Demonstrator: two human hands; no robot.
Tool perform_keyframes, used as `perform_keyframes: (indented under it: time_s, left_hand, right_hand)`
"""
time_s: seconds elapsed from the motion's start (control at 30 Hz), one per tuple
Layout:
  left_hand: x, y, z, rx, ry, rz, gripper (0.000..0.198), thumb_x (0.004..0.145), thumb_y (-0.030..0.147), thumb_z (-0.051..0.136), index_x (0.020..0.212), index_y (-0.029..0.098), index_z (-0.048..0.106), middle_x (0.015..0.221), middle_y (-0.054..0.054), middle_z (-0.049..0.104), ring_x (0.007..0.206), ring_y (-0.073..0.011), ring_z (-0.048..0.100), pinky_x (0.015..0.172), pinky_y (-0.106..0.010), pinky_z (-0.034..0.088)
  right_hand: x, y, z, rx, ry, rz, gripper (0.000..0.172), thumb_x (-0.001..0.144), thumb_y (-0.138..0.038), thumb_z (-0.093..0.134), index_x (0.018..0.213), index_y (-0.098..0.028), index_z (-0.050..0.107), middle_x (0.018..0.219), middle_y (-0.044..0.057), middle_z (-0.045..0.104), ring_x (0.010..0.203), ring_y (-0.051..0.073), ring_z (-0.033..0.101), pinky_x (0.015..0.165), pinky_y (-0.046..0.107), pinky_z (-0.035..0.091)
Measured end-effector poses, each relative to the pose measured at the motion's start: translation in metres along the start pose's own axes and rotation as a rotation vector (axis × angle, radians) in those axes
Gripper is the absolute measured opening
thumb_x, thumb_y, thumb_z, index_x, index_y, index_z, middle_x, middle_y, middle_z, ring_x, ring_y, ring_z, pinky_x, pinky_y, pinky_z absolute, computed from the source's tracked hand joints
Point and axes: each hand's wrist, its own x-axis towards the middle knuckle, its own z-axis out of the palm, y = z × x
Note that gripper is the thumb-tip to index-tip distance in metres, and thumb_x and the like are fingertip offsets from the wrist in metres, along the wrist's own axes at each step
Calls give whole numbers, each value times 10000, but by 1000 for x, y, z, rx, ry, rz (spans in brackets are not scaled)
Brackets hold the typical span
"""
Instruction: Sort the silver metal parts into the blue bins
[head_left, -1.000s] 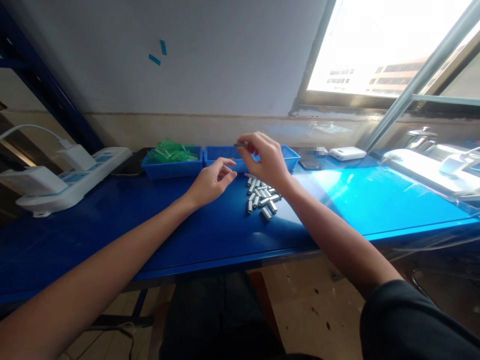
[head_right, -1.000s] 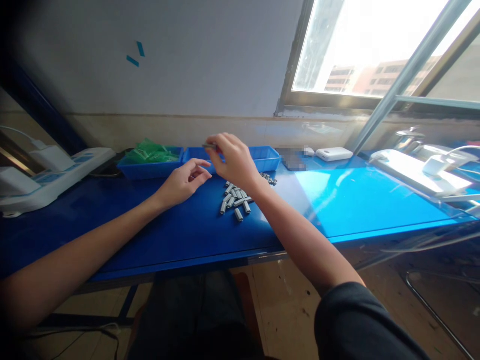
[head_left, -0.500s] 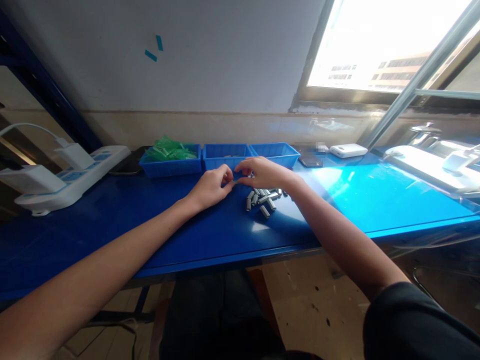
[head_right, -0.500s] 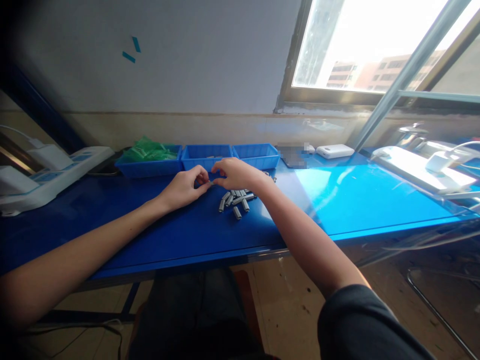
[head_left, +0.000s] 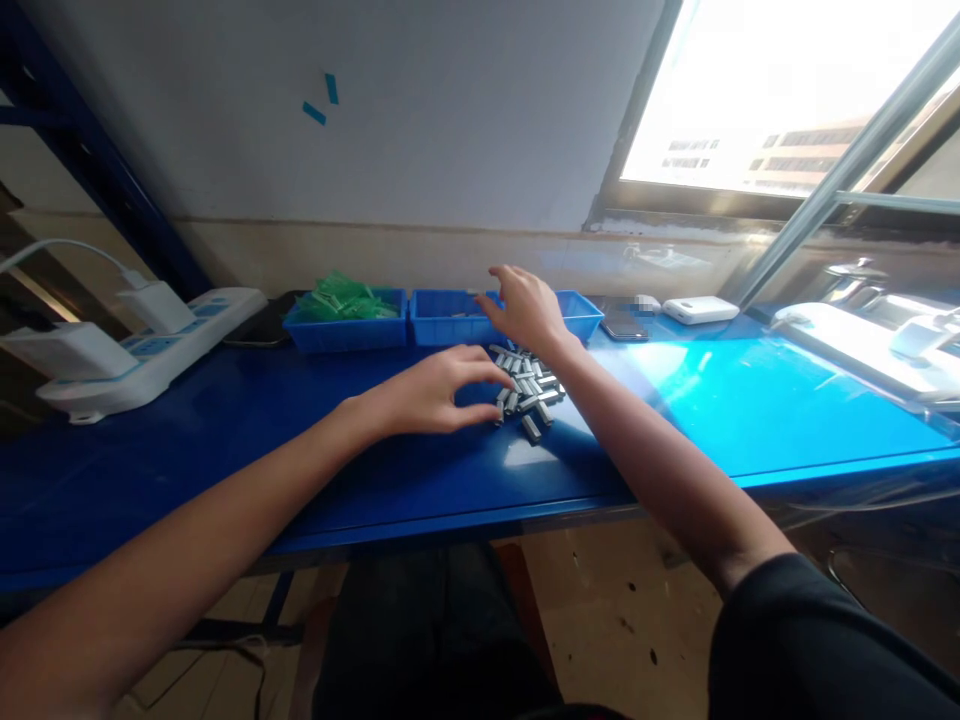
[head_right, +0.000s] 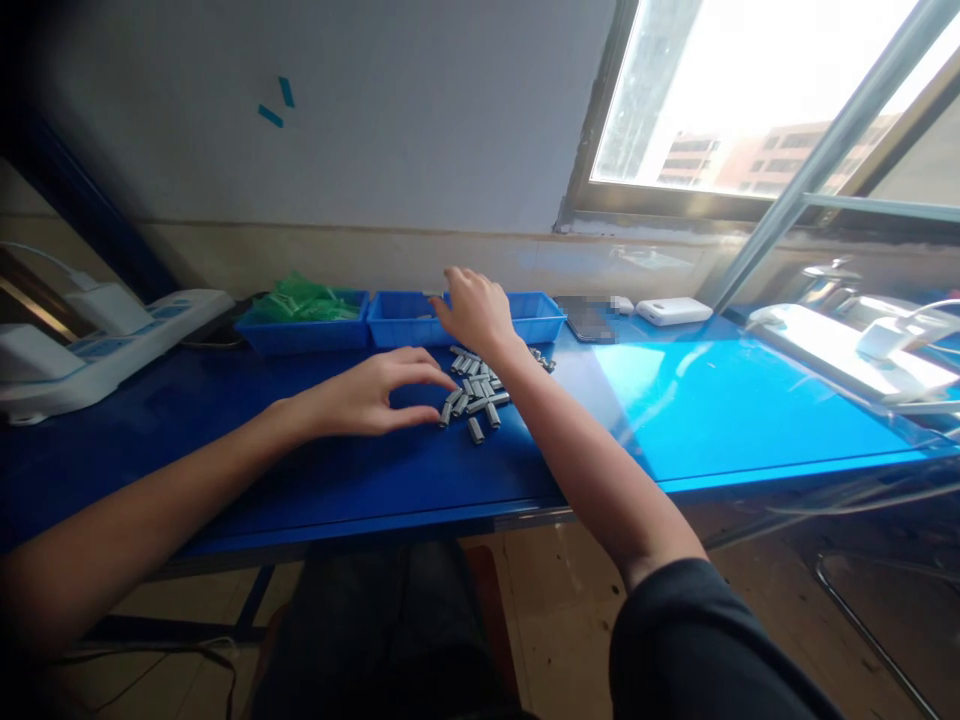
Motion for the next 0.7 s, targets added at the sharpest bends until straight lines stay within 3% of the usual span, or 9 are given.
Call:
perform_keyframes:
  time_s: [0.1, 0.2, 0.3, 0.43, 0.5, 0.6, 0.7]
  left_hand:
    - [-1, 9, -1, 83, -199, 38, 203, 827, 349, 619, 966, 208, 666, 958, -43, 624, 893, -185, 591, 784, -269, 442]
    - [-1, 3, 1, 113, -197, -25, 88, 833, 237, 554, 813, 177, 615, 822, -22, 603, 725, -143, 565, 656, -239, 410]
    - [-2, -15, 2, 92, -68, -115, 52, 814, 230, 551, 828, 180, 555, 790, -11, 604, 691, -144, 561, 634, -245, 400]
    - [-5, -41, -4, -115, 246, -271, 188, 803, 331, 597, 836, 191, 475, 777, -5, 613, 710, -155, 591, 667, -265, 437]
    - [-6, -49, -8, -314, 350, -326, 284, 770, 364, 648, 837, 199, 426, 776, 2, 629, 701, -147, 606, 664, -260, 452]
    - [-6, -52, -11, -542, 382, -350, 438, 695, 417, 740, 842, 205, 385, 731, 17, 642, 673, -139, 620, 657, -252, 463]
    - [-4, -47, -11, -646, 450, -368, 463, 736, 533, 690, 895, 197, 413, 715, 6, 640, 702, -156, 638, 684, -278, 484]
  right_hand:
    - [-7, 9, 1, -16, -153, 36, 354, 881, -396, 522, 1109, -153, 641, 888, 86, 690, 840, 234, 622, 751, 327, 438]
    - [-19, 9, -9, 63, -198, 28, 326, 889, -391, 508, 1057, -165, 673, 785, 46, 679, 743, 192, 613, 703, 293, 420]
    - [-27, 1, -20, 140, -299, -89, 271, 864, -337, 549, 1029, -169, 683, 740, 25, 663, 693, 161, 589, 675, 266, 401]
    - [-34, -15, -16, 234, -373, -279, 243, 846, -277, 573, 1044, -165, 660, 789, 30, 648, 713, 146, 571, 675, 247, 391]
    - [-37, -20, -10, 263, -347, -343, 228, 847, -262, 566, 1037, -162, 644, 836, 43, 638, 739, 148, 564, 680, 245, 389]
    - [-39, -23, -6, 285, -300, -374, 178, 847, -224, 541, 991, -164, 627, 857, 46, 632, 739, 146, 560, 680, 244, 391]
    - [-34, -24, -10, 247, -185, -330, 173, 861, -250, 522, 989, -177, 614, 849, 41, 637, 750, 154, 570, 698, 255, 404]
